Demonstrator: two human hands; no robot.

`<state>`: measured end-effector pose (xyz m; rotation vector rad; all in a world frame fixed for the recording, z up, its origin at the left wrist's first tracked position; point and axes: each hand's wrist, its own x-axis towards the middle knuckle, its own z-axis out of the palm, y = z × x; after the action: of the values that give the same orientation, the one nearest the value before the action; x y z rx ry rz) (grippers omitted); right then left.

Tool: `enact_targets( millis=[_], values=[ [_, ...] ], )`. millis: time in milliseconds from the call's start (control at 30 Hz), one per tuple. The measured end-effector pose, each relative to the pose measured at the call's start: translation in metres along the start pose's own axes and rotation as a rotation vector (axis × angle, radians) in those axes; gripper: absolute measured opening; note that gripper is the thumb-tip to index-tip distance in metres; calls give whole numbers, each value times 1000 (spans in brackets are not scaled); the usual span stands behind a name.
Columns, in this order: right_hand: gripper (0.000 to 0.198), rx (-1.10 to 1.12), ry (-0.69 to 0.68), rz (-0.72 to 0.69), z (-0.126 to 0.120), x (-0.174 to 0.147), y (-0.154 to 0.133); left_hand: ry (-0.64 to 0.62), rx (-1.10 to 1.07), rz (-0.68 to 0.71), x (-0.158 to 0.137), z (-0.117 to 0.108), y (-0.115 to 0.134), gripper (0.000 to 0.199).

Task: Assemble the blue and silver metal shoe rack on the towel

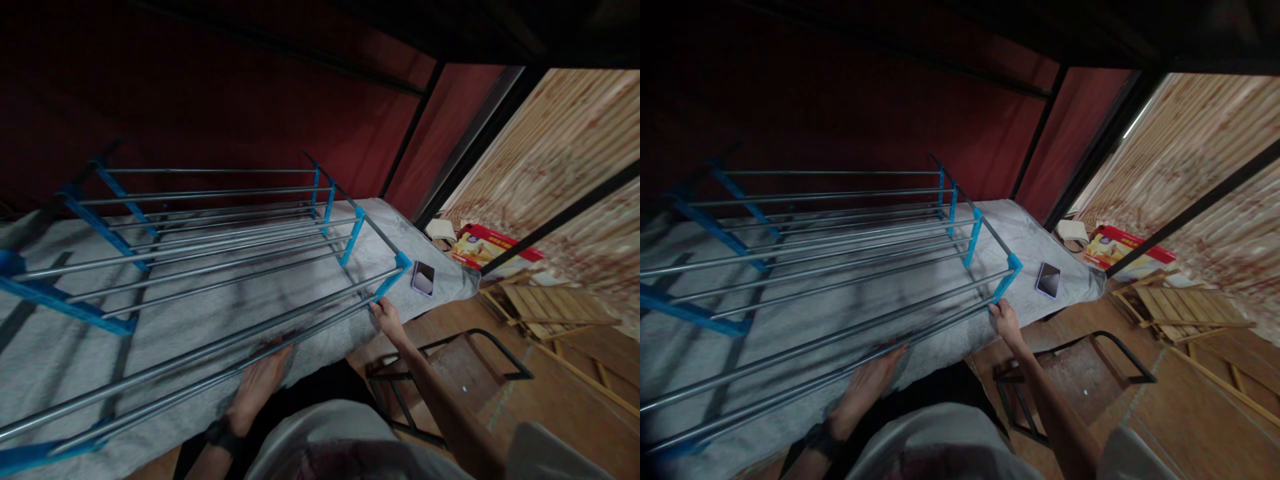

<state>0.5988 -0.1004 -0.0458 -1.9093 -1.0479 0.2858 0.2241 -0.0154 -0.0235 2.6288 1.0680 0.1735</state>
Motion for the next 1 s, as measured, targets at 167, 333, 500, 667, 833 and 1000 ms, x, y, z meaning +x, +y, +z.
enact_targets(
  millis=[167, 333, 500, 667, 833, 1000],
  values=[
    [32, 5, -12, 6, 0, -1, 0, 21, -25, 7, -1, 8, -5, 51],
    [33, 15, -25, 12, -1, -1, -3, 40, -30, -12, -1, 9, -5, 49],
    [34, 19, -35, 21, -1, -3, -6, 52, -34, 9, -1, 0, -2, 48],
    [33, 12, -33, 32, 1, -7, -12, 22, -41, 3, 0, 1, 0, 51],
    [35, 18, -25, 46, 4, -11, -17, -83, -43, -32, -2, -1, 0, 60],
    [43, 42, -16, 46, 5, -15, -23, -101, -105, -79, -1, -17, 4, 55]
  ],
)
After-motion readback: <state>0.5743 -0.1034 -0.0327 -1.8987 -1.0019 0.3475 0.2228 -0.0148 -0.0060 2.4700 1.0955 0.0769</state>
